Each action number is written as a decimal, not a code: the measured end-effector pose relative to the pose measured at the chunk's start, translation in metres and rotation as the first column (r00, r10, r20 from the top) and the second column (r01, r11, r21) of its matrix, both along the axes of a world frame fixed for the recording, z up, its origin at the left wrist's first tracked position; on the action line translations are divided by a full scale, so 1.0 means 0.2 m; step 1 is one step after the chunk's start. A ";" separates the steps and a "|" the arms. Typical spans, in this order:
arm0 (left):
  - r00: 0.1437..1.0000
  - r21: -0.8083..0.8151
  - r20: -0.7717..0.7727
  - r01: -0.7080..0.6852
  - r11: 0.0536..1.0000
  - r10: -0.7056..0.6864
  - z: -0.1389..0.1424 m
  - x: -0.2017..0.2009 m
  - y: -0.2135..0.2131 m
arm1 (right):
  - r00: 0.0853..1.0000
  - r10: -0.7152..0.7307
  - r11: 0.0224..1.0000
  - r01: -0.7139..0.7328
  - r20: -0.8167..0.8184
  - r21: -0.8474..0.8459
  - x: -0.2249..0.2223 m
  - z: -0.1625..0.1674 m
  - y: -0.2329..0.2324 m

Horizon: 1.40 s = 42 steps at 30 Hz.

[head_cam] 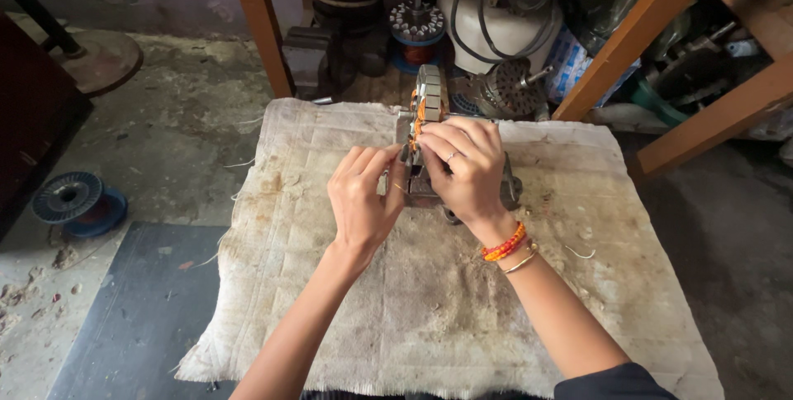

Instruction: The person works on an electric motor armature clamped in a bench vise, fitting small dark rectangular pieces one at a time around the rotor and pressing them into place by hand. They rotate the armature between placements and continue fitting pieces around its circumference.

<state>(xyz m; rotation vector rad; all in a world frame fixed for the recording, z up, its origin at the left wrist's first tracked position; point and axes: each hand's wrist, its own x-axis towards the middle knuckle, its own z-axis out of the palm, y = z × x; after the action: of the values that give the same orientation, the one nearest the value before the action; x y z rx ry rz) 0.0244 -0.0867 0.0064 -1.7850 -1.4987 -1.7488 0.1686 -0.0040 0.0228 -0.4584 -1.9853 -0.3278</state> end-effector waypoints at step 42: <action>0.932 -0.227 0.355 0.013 0.974 0.070 -0.01 -0.14 0.41 | 0.912 -0.085 0.662 -0.250 -0.402 -0.706 0.01 -0.12 0.37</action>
<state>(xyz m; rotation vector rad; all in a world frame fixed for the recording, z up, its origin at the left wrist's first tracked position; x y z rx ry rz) -0.0036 -0.0041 0.0035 -1.5839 -1.9275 -2.0495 0.1704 0.0702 -0.0010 -0.8710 -1.6373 0.6593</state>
